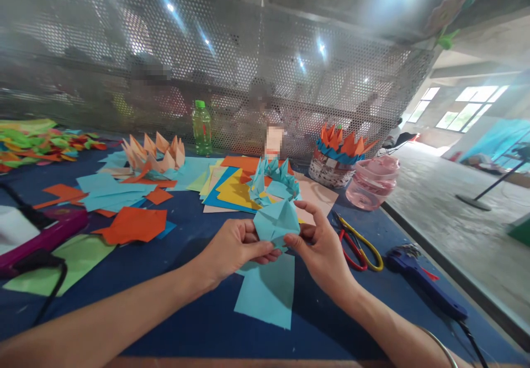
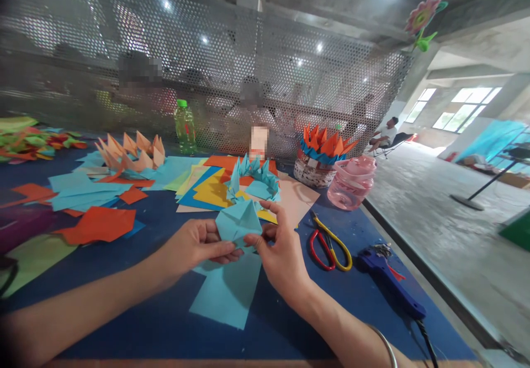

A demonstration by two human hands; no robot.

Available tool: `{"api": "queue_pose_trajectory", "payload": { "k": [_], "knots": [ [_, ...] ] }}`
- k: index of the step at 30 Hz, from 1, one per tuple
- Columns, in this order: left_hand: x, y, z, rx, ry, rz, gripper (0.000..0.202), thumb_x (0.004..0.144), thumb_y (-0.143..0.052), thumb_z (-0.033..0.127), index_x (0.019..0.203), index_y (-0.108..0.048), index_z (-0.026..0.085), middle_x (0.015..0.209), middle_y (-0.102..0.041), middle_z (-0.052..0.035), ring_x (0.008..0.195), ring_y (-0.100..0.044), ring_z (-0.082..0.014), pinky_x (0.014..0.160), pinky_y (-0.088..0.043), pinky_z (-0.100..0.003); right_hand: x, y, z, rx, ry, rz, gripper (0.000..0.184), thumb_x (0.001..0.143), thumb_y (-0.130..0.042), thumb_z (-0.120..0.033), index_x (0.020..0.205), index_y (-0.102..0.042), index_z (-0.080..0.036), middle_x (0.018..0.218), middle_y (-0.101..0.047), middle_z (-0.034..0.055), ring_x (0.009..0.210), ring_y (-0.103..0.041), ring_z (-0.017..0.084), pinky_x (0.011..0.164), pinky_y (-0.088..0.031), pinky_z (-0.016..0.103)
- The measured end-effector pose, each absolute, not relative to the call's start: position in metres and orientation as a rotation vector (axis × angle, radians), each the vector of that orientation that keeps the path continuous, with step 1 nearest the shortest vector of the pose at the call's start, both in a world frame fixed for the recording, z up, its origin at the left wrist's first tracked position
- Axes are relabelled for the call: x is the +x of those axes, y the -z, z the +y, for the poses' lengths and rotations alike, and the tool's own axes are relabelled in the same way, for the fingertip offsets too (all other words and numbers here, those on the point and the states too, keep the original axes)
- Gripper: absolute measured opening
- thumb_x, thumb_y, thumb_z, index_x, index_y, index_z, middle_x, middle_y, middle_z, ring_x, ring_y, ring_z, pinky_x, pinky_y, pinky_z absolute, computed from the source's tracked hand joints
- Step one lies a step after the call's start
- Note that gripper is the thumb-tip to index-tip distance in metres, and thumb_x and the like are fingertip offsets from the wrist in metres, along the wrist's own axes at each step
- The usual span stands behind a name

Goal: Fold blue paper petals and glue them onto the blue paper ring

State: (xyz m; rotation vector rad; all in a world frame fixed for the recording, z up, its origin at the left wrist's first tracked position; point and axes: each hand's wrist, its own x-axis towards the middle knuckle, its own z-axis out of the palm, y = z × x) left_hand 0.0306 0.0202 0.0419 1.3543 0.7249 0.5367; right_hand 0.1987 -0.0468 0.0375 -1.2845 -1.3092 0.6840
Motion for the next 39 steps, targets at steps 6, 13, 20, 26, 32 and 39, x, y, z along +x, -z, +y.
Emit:
{"api": "queue_pose_trajectory", "payload": {
  "k": [6,13,20,26,32,39],
  "knots": [
    [0.032,-0.044,0.019,1.432,-0.576,0.716,0.034,0.067,-0.076,0.037,0.087,-0.063,0.013,0.076,-0.074,-0.0066,0.074,-0.070,-0.0198,0.067,-0.053,-0.028,0.198,-0.035,-0.045,-1.207,-0.832,-1.266,0.062,0.074,-0.072,-0.031,0.126,-0.038,-0.023,0.064,-0.063,-0.0055,0.060,-0.062,0.015,0.059,-0.048,0.025],
    [0.034,-0.042,0.015,1.520,-0.587,0.711,0.035,0.071,-0.073,0.036,0.095,-0.060,0.015,0.076,-0.073,-0.0051,0.074,-0.070,-0.0198,0.067,-0.053,-0.028,0.194,-0.033,-0.043,-1.175,-0.985,-1.204,0.068,0.068,-0.076,-0.025,0.124,-0.036,-0.024,0.076,-0.070,-0.0015,0.065,-0.068,0.019,0.064,-0.054,0.032],
    [0.035,-0.040,0.017,1.522,-0.617,0.738,0.029,0.072,-0.070,0.029,0.095,-0.060,0.015,0.073,-0.072,-0.0035,0.071,-0.069,-0.0183,0.068,-0.053,-0.028,0.195,-0.033,-0.045,-1.164,-0.949,-1.262,0.064,0.070,-0.075,-0.026,0.122,-0.038,-0.024,0.081,-0.069,-0.0011,0.069,-0.068,0.019,0.066,-0.054,0.031],
    [0.033,-0.039,0.019,1.584,-0.544,0.747,0.024,0.075,-0.067,0.034,0.088,-0.065,0.014,0.077,-0.073,-0.0057,0.072,-0.069,-0.0176,0.066,-0.052,-0.025,0.196,-0.034,-0.046,-1.255,-0.811,-1.309,0.056,0.070,-0.073,-0.022,0.117,-0.042,-0.024,0.077,-0.066,-0.0042,0.061,-0.061,0.013,0.059,-0.049,0.025],
    [0.028,-0.037,0.018,1.693,-0.476,0.780,0.028,0.078,-0.063,0.041,0.073,-0.063,0.014,0.064,-0.070,-0.0049,0.058,-0.064,-0.0150,0.055,-0.047,-0.022,0.197,-0.035,-0.046,-1.256,-0.851,-1.289,0.053,0.069,-0.074,-0.027,0.112,-0.042,-0.022,0.071,-0.063,-0.0055,0.061,-0.058,0.014,0.057,-0.045,0.024],
    [0.025,-0.046,0.009,1.832,-0.520,0.793,0.026,0.083,-0.057,0.036,0.066,-0.055,0.017,0.052,-0.064,-0.0009,0.048,-0.057,-0.0118,0.048,-0.039,-0.020,0.194,-0.035,-0.047,-1.074,-0.996,-1.284,0.040,0.073,-0.070,-0.026,0.105,-0.045,-0.022,0.091,-0.065,0.0003,0.079,-0.063,0.017,0.070,-0.050,0.028]
  ]
}}
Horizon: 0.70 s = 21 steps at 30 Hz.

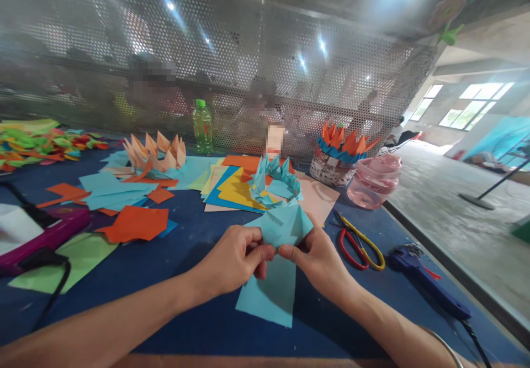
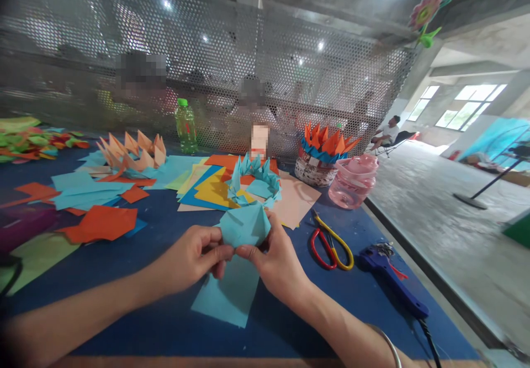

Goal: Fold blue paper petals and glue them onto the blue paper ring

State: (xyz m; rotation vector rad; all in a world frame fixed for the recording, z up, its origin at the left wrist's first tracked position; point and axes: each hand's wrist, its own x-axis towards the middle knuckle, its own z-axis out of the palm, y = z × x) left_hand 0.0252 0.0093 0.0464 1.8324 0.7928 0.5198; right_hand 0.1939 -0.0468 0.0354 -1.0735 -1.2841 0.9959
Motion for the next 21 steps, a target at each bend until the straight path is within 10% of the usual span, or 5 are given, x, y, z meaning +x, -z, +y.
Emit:
{"api": "queue_pose_trajectory", "payload": {
  "k": [21],
  "knots": [
    [0.0322,-0.0379,0.0162,1.564,-0.530,0.748,0.033,0.075,-0.064,0.045,0.070,-0.059,0.013,0.063,-0.067,-0.0038,0.049,-0.058,-0.0118,0.049,-0.044,-0.022,0.1978,-0.0310,-0.0413,-1.050,-1.124,-1.195,0.042,0.072,-0.075,-0.035,0.103,-0.051,-0.021,0.084,-0.069,0.0009,0.072,-0.063,0.015,0.066,-0.048,0.026]
  ]
}}
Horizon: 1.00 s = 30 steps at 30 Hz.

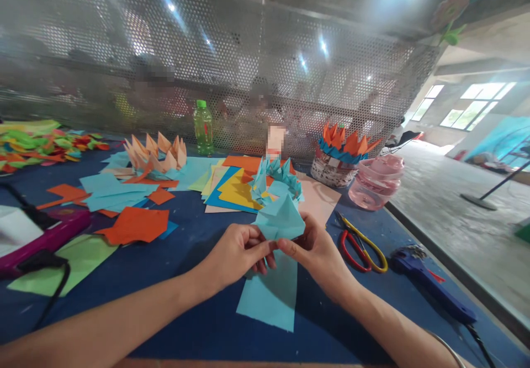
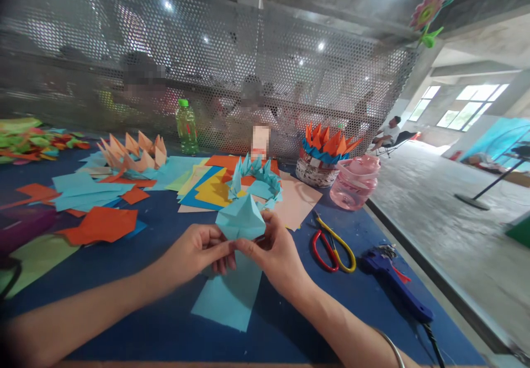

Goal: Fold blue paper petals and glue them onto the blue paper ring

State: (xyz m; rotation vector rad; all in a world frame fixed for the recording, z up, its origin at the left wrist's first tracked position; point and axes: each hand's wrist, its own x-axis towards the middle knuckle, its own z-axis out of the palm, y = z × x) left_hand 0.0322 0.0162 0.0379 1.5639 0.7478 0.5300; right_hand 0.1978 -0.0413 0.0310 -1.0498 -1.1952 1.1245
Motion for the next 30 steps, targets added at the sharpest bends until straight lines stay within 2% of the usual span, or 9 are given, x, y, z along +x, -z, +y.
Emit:
{"api": "queue_pose_trajectory", "payload": {
  "k": [2,4,9,13,17,21,26,30],
  "knots": [
    [0.032,-0.037,0.016,1.568,-0.502,0.736,0.031,0.075,-0.065,0.044,0.072,-0.060,0.013,0.066,-0.068,-0.0042,0.051,-0.058,-0.0118,0.050,-0.044,-0.022,0.197,-0.030,-0.042,-1.072,-1.136,-1.266,0.028,0.075,-0.072,-0.036,0.091,-0.058,-0.017,0.082,-0.068,0.0024,0.072,-0.061,0.015,0.067,-0.048,0.026],
    [0.031,-0.039,0.016,1.580,-0.495,0.732,0.029,0.077,-0.065,0.042,0.075,-0.061,0.013,0.067,-0.068,-0.0040,0.055,-0.059,-0.0122,0.053,-0.044,-0.022,0.198,-0.031,-0.042,-1.118,-1.108,-1.292,0.023,0.079,-0.067,-0.037,0.083,-0.062,-0.015,0.079,-0.067,0.0024,0.072,-0.060,0.015,0.068,-0.047,0.026],
    [0.024,-0.050,0.020,1.583,-0.773,0.699,0.028,0.082,-0.061,0.042,0.093,-0.064,0.016,0.085,-0.066,-0.0027,0.077,-0.058,-0.0137,0.069,-0.044,-0.023,0.200,-0.034,-0.042,-1.194,-1.049,-1.255,0.021,0.078,-0.066,-0.033,0.089,-0.059,-0.018,0.079,-0.065,-0.0004,0.068,-0.058,0.012,0.064,-0.046,0.024],
    [0.021,-0.056,0.027,1.392,-0.880,0.695,0.036,0.085,-0.054,0.050,0.093,-0.065,0.017,0.079,-0.063,-0.0013,0.072,-0.056,-0.0136,0.068,-0.044,-0.024,0.200,-0.028,-0.042,-1.281,-1.006,-1.377,0.016,0.078,-0.064,-0.030,0.083,-0.055,-0.018,0.073,-0.060,-0.0014,0.065,-0.054,0.012,0.062,-0.044,0.025],
    [0.022,-0.057,0.029,1.315,-0.789,0.786,0.035,0.078,-0.063,0.049,0.086,-0.065,0.015,0.070,-0.061,0.0004,0.061,-0.052,-0.0115,0.057,-0.041,-0.022,0.201,-0.026,-0.042,-1.351,-0.895,-1.487,0.014,0.081,-0.060,-0.029,0.078,-0.054,-0.017,0.066,-0.053,-0.0032,0.061,-0.047,0.010,0.059,-0.039,0.023],
    [0.024,-0.055,0.029,1.416,-0.826,0.821,0.028,0.072,-0.070,0.042,0.076,-0.066,0.015,0.065,-0.057,0.0024,0.060,-0.048,-0.0093,0.055,-0.039,-0.019,0.204,-0.030,-0.041,-1.347,-0.882,-1.402,0.019,0.083,-0.060,-0.034,0.082,-0.056,-0.016,0.066,-0.051,-0.0033,0.060,-0.045,0.009,0.057,-0.037,0.023],
    [0.026,-0.051,0.032,1.502,-0.797,0.792,0.027,0.075,-0.066,0.042,0.076,-0.065,0.015,0.071,-0.058,0.0010,0.064,-0.049,-0.0107,0.057,-0.043,-0.020,0.204,-0.033,-0.041,-1.257,-0.941,-1.264,0.025,0.081,-0.063,-0.039,0.087,-0.057,-0.016,0.071,-0.052,-0.0026,0.061,-0.044,0.008,0.056,-0.038,0.021],
    [0.026,-0.049,0.030,1.533,-0.722,0.806,0.031,0.071,-0.069,0.044,0.071,-0.063,0.014,0.066,-0.056,0.0014,0.062,-0.049,-0.0104,0.057,-0.044,-0.021,0.203,-0.033,-0.041,-1.233,-0.894,-1.230,0.023,0.082,-0.062,-0.037,0.092,-0.056,-0.018,0.074,-0.052,-0.0026,0.061,-0.044,0.008,0.055,-0.038,0.020]
  ]
}}
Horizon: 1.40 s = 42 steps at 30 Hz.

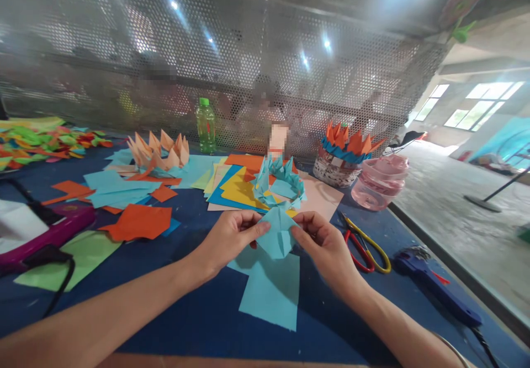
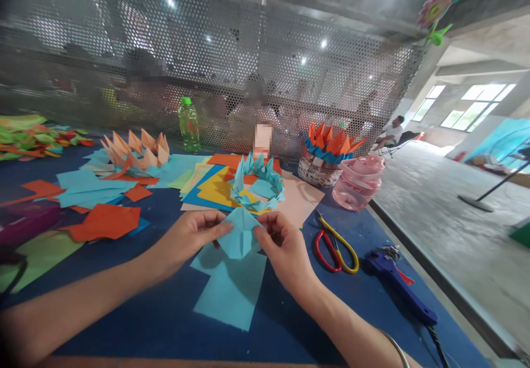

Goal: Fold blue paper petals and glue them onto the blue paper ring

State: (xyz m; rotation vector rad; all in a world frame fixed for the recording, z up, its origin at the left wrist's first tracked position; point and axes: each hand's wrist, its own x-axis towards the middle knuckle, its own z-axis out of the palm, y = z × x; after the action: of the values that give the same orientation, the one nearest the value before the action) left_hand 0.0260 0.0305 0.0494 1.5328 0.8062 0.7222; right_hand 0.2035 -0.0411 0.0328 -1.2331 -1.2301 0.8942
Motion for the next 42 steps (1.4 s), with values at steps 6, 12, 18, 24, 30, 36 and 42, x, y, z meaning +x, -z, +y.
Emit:
{"api": "queue_pose_trajectory", "payload": {
  "k": [6,12,18,24,30,36,42],
  "knots": [
    [0.025,-0.048,0.028,1.537,-0.591,0.800,0.032,0.072,-0.068,0.043,0.062,-0.057,0.015,0.057,-0.048,0.0040,0.056,-0.046,-0.0093,0.054,-0.043,-0.021,0.205,-0.033,-0.043,-1.255,-0.721,-1.295,0.021,0.085,-0.059,-0.034,0.099,-0.054,-0.020,0.075,-0.052,-0.0027,0.062,-0.046,0.009,0.056,-0.041,0.020],
    [0.023,-0.047,0.027,1.491,-0.448,0.744,0.031,0.076,-0.065,0.044,0.074,-0.067,0.014,0.065,-0.060,-0.0004,0.060,-0.053,-0.0111,0.056,-0.045,-0.022,0.205,-0.033,-0.046,-1.296,-0.576,-1.374,0.017,0.086,-0.056,-0.031,0.101,-0.054,-0.022,0.079,-0.053,-0.0015,0.064,-0.049,0.010,0.059,-0.043,0.022],
    [0.024,-0.046,0.027,1.470,-0.469,0.716,0.030,0.075,-0.066,0.044,0.075,-0.069,0.014,0.067,-0.063,-0.0006,0.059,-0.054,-0.0106,0.057,-0.045,-0.022,0.205,-0.033,-0.045,-1.331,-0.531,-1.402,0.017,0.087,-0.055,-0.030,0.102,-0.053,-0.022,0.081,-0.055,-0.0006,0.067,-0.051,0.011,0.059,-0.045,0.022],
    [0.025,-0.047,0.028,1.449,-0.529,0.779,0.031,0.073,-0.068,0.045,0.082,-0.071,0.015,0.074,-0.068,-0.0019,0.061,-0.056,-0.0111,0.056,-0.042,-0.021,0.206,-0.034,-0.046,-1.350,-0.262,-1.525,0.019,0.087,-0.056,-0.028,0.105,-0.053,-0.022,0.101,-0.056,0.0058,0.087,-0.054,0.017,0.069,-0.048,0.029],
    [0.025,-0.044,0.030,1.434,-0.592,0.804,0.037,0.069,-0.070,0.049,0.078,-0.068,0.013,0.069,-0.062,-0.0009,0.058,-0.050,-0.0099,0.055,-0.040,-0.021,0.203,-0.040,-0.054,-1.250,0.127,-1.818,0.019,0.084,-0.061,-0.026,0.103,-0.059,-0.022,0.103,-0.054,0.0086,0.099,-0.053,0.023,0.084,-0.046,0.039],
    [0.026,-0.043,0.031,1.465,-0.613,0.747,0.036,0.071,-0.069,0.048,0.075,-0.068,0.013,0.066,-0.059,0.0000,0.055,-0.045,-0.0091,0.054,-0.039,-0.021,0.202,-0.035,-0.056,-1.192,0.226,-2.012,0.023,0.081,-0.068,-0.030,0.102,-0.063,-0.024,0.103,-0.057,0.0069,0.098,-0.053,0.022,0.086,-0.044,0.040],
    [0.025,-0.041,0.030,1.458,-0.577,0.725,0.034,0.074,-0.066,0.048,0.079,-0.069,0.014,0.067,-0.060,0.0003,0.057,-0.047,-0.0096,0.055,-0.040,-0.022,0.203,-0.033,-0.053,-1.231,0.270,-2.045,0.010,0.085,-0.062,-0.022,0.092,-0.067,-0.026,0.098,-0.060,0.0046,0.092,-0.053,0.021,0.081,-0.042,0.038]
  ]
}}
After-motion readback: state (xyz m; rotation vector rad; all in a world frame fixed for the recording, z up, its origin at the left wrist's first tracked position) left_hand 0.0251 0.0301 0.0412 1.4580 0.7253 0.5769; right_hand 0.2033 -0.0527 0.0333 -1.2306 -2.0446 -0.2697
